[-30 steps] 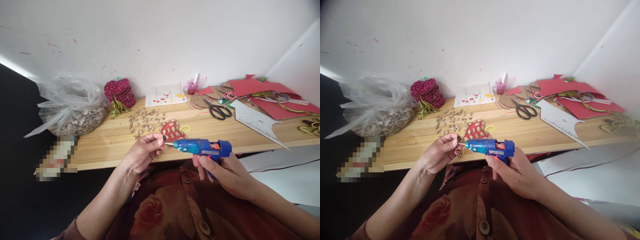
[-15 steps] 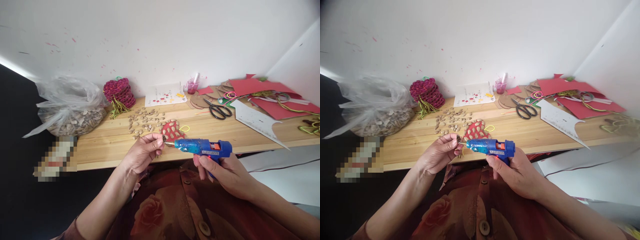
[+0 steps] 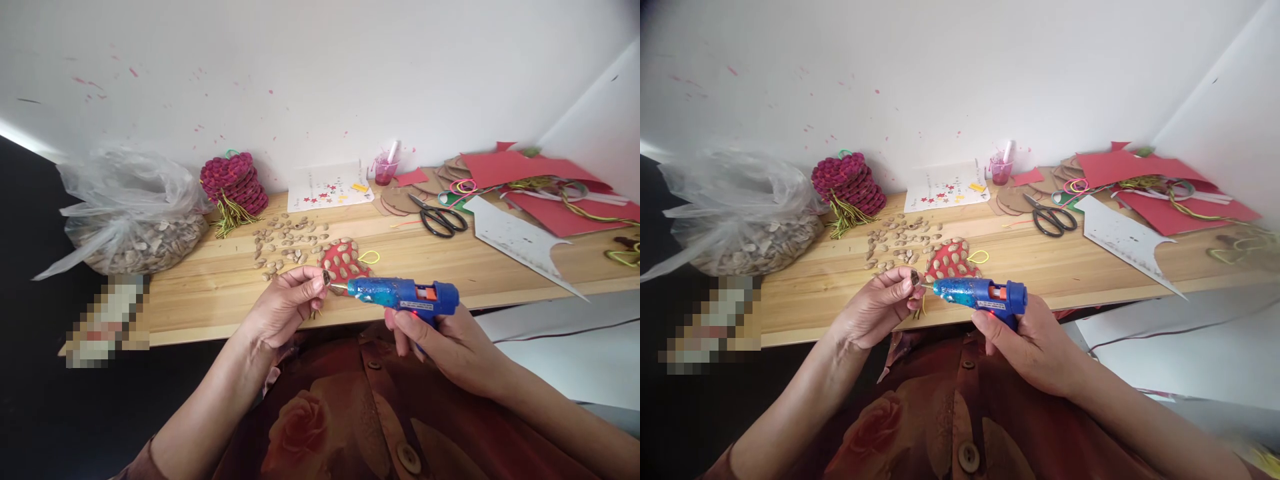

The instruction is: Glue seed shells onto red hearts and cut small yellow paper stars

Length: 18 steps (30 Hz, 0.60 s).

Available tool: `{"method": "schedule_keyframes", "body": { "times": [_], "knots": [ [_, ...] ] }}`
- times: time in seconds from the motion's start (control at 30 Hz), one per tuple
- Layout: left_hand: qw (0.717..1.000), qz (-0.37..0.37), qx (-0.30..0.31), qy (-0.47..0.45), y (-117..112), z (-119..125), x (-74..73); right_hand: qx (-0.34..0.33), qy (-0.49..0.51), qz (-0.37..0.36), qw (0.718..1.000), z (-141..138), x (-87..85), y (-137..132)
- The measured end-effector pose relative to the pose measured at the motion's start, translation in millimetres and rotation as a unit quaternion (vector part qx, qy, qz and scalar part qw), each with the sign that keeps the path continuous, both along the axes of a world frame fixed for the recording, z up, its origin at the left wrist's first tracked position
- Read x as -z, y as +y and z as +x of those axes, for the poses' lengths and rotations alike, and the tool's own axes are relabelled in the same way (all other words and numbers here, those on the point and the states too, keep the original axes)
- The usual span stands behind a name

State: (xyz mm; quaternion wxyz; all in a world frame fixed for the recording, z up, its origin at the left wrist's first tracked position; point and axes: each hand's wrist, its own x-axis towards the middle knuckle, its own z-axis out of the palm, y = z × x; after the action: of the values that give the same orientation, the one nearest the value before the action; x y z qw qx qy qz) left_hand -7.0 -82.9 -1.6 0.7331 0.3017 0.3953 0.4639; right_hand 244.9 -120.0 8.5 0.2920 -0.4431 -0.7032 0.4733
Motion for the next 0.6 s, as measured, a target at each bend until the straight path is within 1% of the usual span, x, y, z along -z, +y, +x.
{"method": "schedule_keyframes", "body": {
  "times": [0.1,0.17,0.27,0.33,0.43,0.5,0.6],
  "knots": [
    [1.0,0.017,-0.018,0.016,6.3,-2.9,-0.1,0.018,0.013,-0.033,0.999,1.6,5.3,4.7],
    [0.998,0.038,-0.033,0.045,12.7,-5.8,-0.6,0.039,0.039,-0.067,0.996,2.7,8.5,9.8],
    [0.983,0.1,-0.058,0.14,24.8,-9.5,-3.6,0.077,0.1,-0.121,0.985,4.2,12.8,21.0],
    [0.958,0.149,-0.073,0.234,33.6,-10.6,-7.2,0.098,0.149,-0.149,0.973,4.6,15.4,30.8],
    [0.898,0.218,-0.091,0.372,46.2,-10.0,-11.5,0.132,0.221,-0.176,0.95,3.4,18.2,47.2],
    [0.865,0.249,-0.08,0.428,53.9,-8.3,-11.2,0.153,0.251,-0.189,0.937,1.2,19.2,57.7],
    [0.836,0.273,-0.049,0.473,64.2,-4.2,-5.7,0.169,0.277,-0.209,0.923,-3.2,21.0,70.5]
  ]
}}
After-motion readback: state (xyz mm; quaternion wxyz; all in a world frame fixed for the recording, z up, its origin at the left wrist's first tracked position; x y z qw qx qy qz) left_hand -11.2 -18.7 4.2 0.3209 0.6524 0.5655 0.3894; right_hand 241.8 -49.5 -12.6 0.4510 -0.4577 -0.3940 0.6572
